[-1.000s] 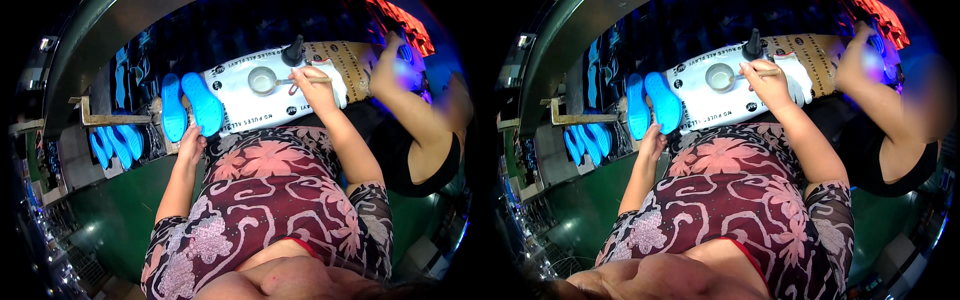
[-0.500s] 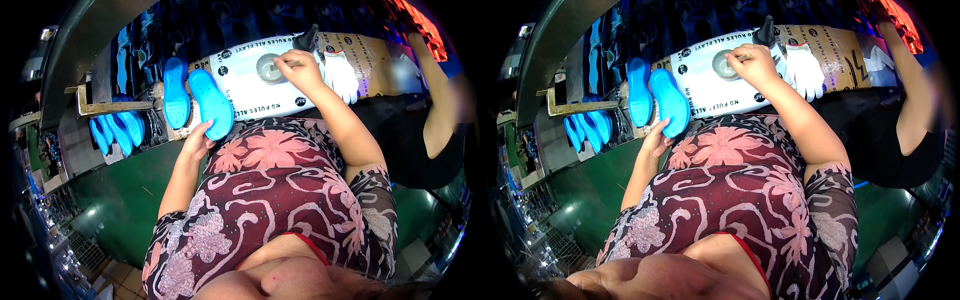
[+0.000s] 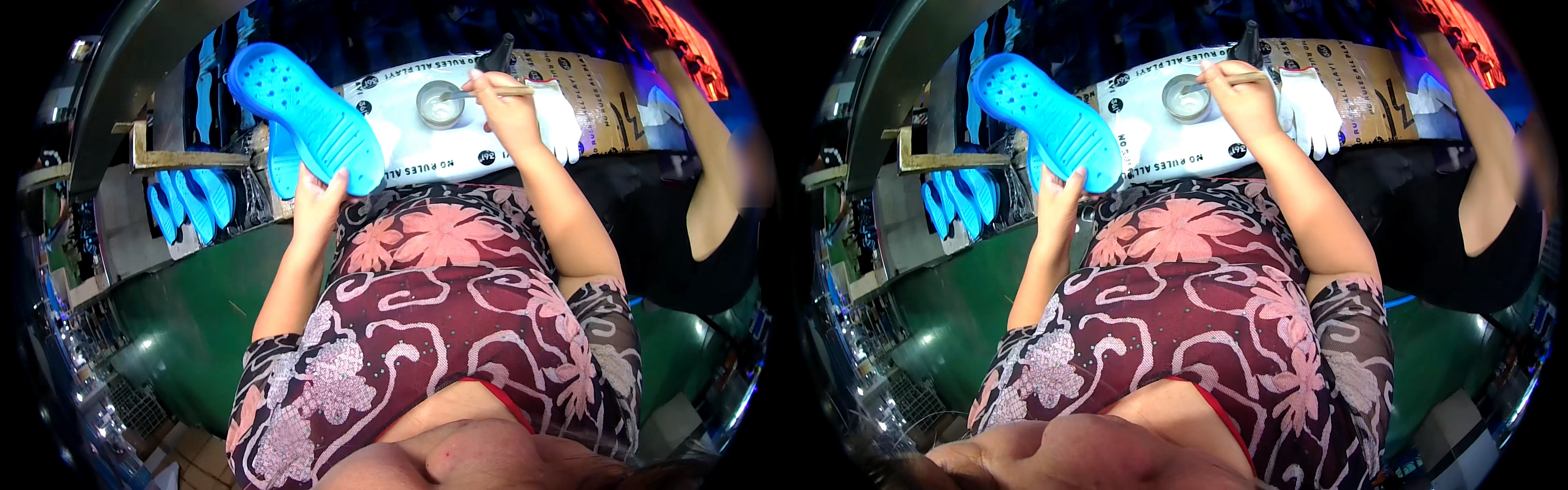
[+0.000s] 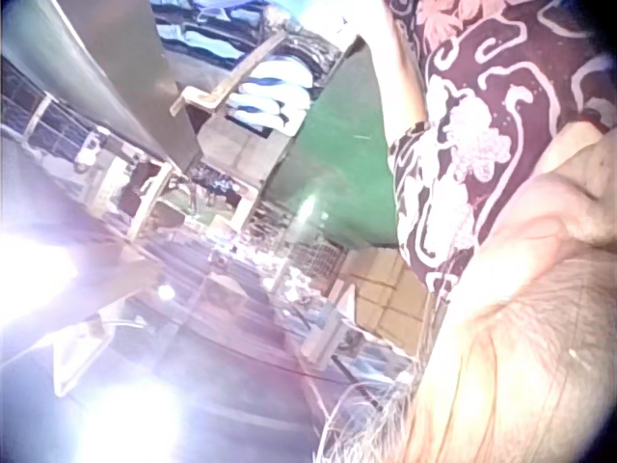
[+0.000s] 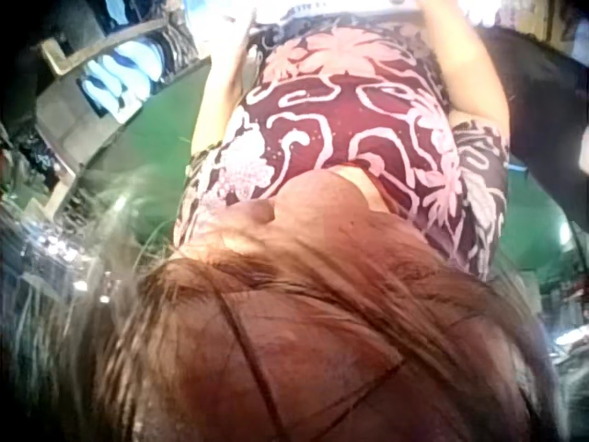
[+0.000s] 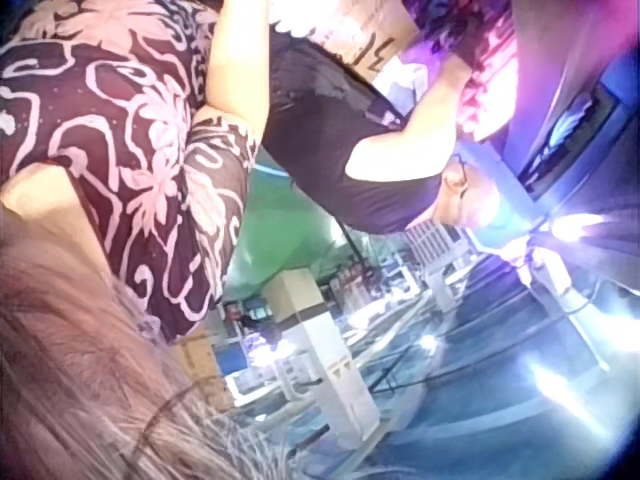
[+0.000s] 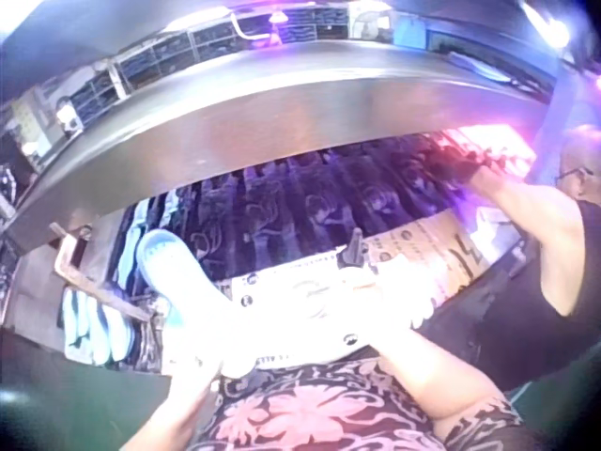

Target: The person applies adhesive to shoe soles by dipping a brush into a glue pot, spreading the glue across each sole, and placing the soles onto the upper rack.

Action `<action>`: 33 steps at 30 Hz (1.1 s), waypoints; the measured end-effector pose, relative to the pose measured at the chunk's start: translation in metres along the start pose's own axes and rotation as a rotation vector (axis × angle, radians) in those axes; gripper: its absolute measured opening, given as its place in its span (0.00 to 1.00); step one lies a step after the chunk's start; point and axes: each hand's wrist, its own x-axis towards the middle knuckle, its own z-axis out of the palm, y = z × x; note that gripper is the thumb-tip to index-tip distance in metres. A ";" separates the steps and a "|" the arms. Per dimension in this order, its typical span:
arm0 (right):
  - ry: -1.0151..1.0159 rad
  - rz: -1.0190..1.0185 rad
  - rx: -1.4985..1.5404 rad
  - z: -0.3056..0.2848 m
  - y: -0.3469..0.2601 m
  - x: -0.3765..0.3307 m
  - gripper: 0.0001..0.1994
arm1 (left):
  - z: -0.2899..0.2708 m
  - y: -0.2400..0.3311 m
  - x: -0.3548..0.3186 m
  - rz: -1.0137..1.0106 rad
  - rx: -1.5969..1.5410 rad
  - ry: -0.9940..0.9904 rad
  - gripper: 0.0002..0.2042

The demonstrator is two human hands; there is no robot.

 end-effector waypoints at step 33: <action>-0.140 -0.698 -0.201 0.016 -0.078 -0.056 0.09 | 0.032 0.017 0.007 0.780 0.329 0.146 0.21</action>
